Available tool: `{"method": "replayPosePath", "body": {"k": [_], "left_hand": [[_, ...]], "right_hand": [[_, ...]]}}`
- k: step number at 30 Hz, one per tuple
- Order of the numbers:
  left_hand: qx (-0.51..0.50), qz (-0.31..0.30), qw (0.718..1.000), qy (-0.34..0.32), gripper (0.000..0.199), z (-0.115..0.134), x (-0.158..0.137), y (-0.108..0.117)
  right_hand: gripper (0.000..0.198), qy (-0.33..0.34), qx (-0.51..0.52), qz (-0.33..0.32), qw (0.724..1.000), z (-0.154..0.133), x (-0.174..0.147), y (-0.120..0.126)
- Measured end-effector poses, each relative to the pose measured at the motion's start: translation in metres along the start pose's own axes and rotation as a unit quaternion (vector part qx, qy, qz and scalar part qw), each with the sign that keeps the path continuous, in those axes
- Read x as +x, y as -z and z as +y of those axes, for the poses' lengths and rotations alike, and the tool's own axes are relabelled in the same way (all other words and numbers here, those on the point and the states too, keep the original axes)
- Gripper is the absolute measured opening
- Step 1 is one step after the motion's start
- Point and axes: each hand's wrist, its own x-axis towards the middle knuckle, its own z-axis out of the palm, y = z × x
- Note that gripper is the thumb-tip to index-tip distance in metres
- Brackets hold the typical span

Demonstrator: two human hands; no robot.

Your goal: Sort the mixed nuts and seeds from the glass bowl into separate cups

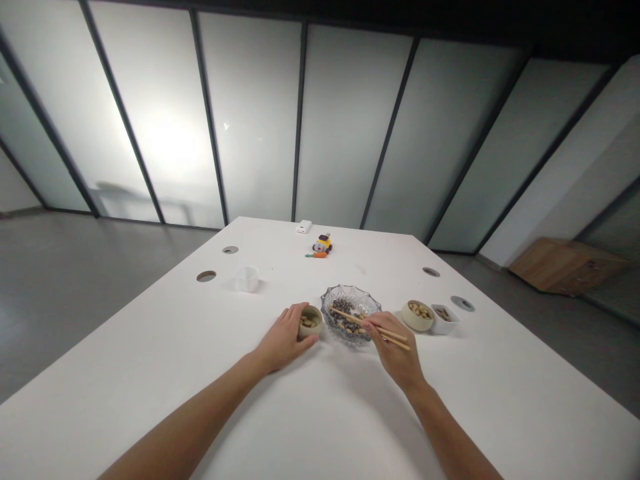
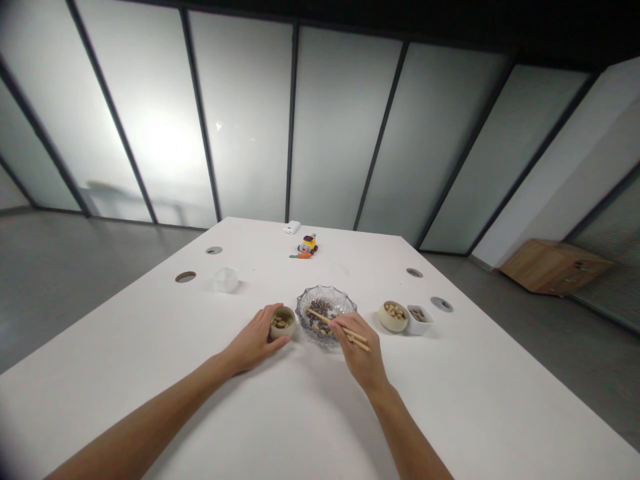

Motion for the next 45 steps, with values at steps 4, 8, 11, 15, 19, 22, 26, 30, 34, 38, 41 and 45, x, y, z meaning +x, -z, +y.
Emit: {"method": "replayPosePath", "body": {"k": [4, 8, 11, 15, 19, 22, 26, 30, 34, 38, 41, 45], "left_hand": [[-0.001, 0.000, 1.000, -0.004, 0.065, -0.001, 0.001, 0.001], [-0.005, -0.003, 1.000, -0.006, 0.066, -0.001, 0.001, 0.002], [-0.008, -0.002, 1.000, -0.007, 0.065, -0.001, 0.001, 0.002], [-0.009, -0.008, 1.000, -0.009, 0.064, 0.001, 0.001, 0.003], [-0.011, -0.013, 1.000, -0.001, 0.063, 0.003, 0.001, 0.003], [-0.012, -0.014, 1.000, 0.001, 0.063, 0.003, 0.001, 0.003], [-0.013, -0.010, 1.000, -0.005, 0.064, 0.002, 0.001, 0.003], [-0.011, -0.013, 1.000, -0.001, 0.063, 0.002, 0.001, 0.003], [-0.010, -0.019, 1.000, 0.005, 0.065, 0.004, 0.002, 0.003], [-0.006, -0.014, 1.000, 0.009, 0.065, 0.007, 0.001, 0.004], [-0.005, -0.013, 1.000, 0.011, 0.066, 0.009, 0.001, 0.004], [-0.002, -0.017, 1.000, 0.015, 0.068, 0.008, 0.001, 0.003]], "right_hand": [[0.029, 0.011, -0.005, -0.002, 1.000, 0.000, -0.001, -0.002], [0.028, 0.016, -0.001, -0.001, 1.000, 0.001, -0.002, -0.005], [0.029, 0.013, 0.000, -0.006, 1.000, 0.002, -0.002, -0.007], [0.030, 0.007, -0.004, -0.013, 1.000, 0.003, -0.003, -0.006], [0.028, 0.008, -0.004, -0.016, 1.000, 0.002, -0.003, -0.005], [0.030, 0.005, -0.008, -0.003, 1.000, 0.001, -0.003, -0.005], [0.033, 0.000, -0.010, 0.015, 1.000, 0.001, -0.001, -0.005], [0.041, -0.018, -0.034, 0.048, 0.998, 0.004, 0.002, -0.001], [0.044, -0.075, -0.020, 0.095, 0.992, 0.006, 0.003, 0.004], [0.037, -0.119, 0.090, 0.094, 0.984, 0.004, 0.001, 0.003], [0.038, -0.127, 0.145, 0.058, 0.980, -0.001, 0.000, 0.000], [0.041, -0.095, 0.080, 0.074, 0.990, -0.007, 0.002, 0.004]]}}
